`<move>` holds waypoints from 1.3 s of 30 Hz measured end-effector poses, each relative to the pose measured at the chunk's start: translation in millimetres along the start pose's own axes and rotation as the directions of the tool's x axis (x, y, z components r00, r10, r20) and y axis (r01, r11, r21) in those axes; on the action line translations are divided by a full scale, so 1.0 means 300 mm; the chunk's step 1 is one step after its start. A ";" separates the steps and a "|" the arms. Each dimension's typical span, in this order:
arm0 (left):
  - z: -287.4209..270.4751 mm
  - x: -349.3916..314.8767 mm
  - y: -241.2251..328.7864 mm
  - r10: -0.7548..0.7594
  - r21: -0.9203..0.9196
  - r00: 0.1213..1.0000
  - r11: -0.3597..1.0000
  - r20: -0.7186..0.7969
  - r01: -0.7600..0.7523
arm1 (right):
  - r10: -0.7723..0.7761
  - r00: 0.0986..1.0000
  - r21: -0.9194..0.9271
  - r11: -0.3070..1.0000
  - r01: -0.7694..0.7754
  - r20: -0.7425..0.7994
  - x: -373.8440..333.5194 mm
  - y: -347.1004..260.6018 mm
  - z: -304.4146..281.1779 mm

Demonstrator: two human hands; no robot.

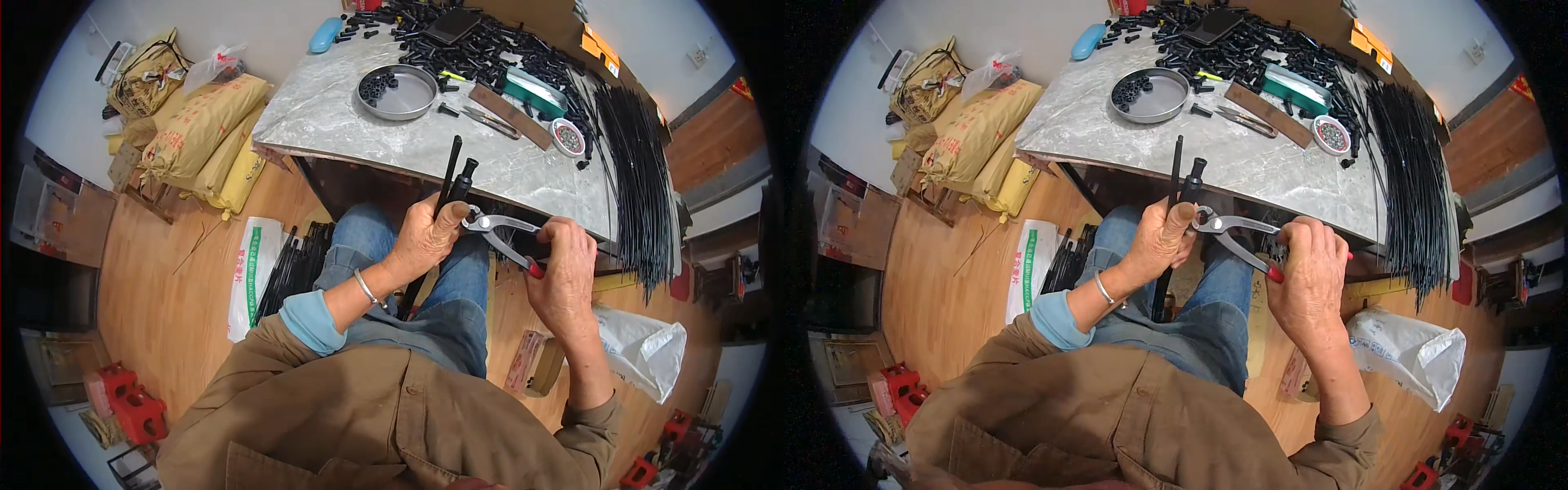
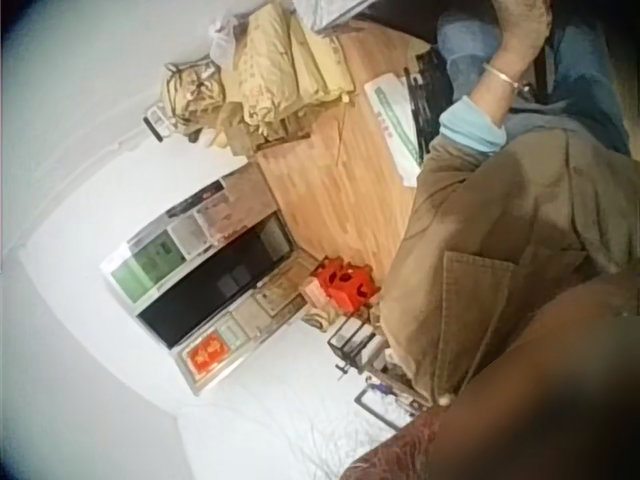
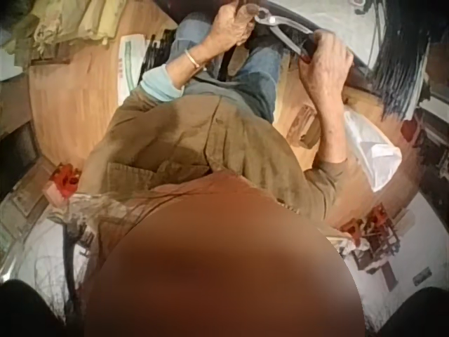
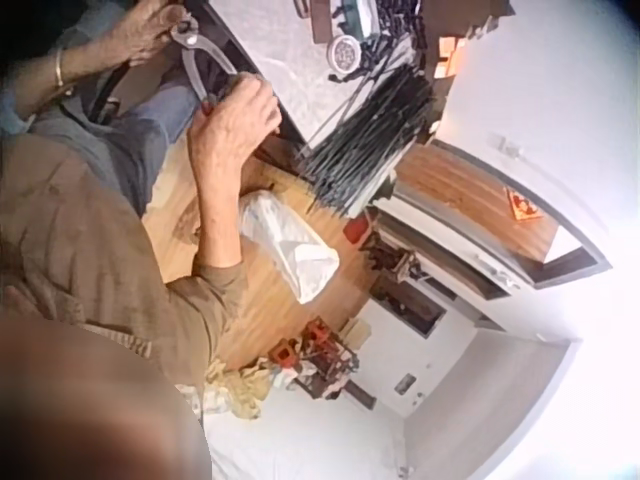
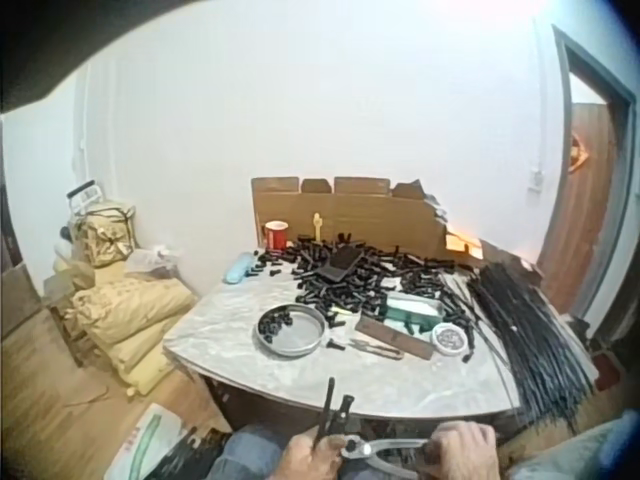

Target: Assembling cable harnesses by attaching plastic components and trimming with pliers.

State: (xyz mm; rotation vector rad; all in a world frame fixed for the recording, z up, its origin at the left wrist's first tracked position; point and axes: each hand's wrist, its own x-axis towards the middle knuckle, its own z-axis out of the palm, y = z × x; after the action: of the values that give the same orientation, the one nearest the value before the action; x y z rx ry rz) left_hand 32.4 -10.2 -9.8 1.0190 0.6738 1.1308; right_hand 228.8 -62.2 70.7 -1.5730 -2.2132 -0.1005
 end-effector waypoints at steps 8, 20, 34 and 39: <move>-0.001 0.007 -0.010 0.018 0.230 0.986 0.973 -0.163 0.020 | 0.155 0.988 0.182 0.971 -0.154 0.007 -0.101 -0.047 0.073; -0.006 0.005 0.021 -0.161 0.036 0.987 0.986 -0.019 0.162 | -0.283 0.468 0.507 0.081 -0.858 0.838 -0.080 0.078 0.087; -0.031 0.009 0.004 -0.079 -0.023 0.993 0.996 0.089 0.081 | -0.305 0.551 0.511 -0.205 -0.835 0.777 -0.126 0.068 0.110; -0.010 -0.007 0.005 -0.036 0.055 0.999 0.998 -0.014 0.037 | 0.001 0.737 0.568 0.636 -0.522 0.676 -0.077 0.057 0.050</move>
State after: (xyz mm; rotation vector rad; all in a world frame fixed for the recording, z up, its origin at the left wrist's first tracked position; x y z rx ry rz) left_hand 28.7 -11.0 -9.8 1.0430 0.7353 1.0932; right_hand 246.4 -72.2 45.2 -1.5218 -1.9192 1.4505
